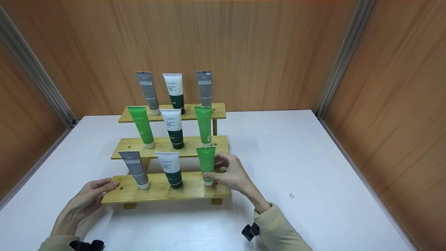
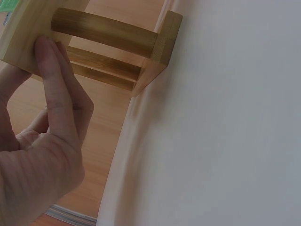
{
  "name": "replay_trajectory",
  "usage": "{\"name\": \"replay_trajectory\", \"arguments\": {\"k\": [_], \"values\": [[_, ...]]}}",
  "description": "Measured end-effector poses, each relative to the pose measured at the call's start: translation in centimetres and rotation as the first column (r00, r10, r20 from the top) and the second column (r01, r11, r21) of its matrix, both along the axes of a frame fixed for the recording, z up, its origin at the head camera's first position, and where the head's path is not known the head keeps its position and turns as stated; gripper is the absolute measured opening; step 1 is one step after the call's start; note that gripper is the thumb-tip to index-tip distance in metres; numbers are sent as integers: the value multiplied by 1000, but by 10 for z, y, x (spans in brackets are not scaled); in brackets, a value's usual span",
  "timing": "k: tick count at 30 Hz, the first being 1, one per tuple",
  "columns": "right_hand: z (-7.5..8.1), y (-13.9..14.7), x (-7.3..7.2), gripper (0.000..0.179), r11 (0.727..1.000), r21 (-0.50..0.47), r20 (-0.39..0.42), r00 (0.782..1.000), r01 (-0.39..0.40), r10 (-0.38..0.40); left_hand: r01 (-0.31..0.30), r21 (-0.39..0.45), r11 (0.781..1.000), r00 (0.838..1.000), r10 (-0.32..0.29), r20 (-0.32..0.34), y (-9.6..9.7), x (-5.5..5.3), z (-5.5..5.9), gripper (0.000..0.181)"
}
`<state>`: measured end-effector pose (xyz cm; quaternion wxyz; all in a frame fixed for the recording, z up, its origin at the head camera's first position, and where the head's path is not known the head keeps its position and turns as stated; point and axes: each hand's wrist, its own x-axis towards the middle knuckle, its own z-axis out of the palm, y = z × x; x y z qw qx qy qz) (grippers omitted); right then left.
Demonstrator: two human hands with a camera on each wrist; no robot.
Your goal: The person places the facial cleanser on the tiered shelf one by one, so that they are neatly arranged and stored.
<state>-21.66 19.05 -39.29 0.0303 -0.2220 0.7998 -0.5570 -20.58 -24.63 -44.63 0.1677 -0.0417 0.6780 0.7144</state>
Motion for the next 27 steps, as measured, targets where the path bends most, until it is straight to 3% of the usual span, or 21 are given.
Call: {"name": "replay_trajectory", "arguments": {"k": [13,27], "values": [[-1,0,0,53,1000,-7,-3,1000,-10,10,-21,-22,1000,1000,22,10,1,0,0,59],[-1,4,3,53,999,-47,23,1000,-9,10,25,40,999,1000,-25,2,-2,-2,3,58]]}}
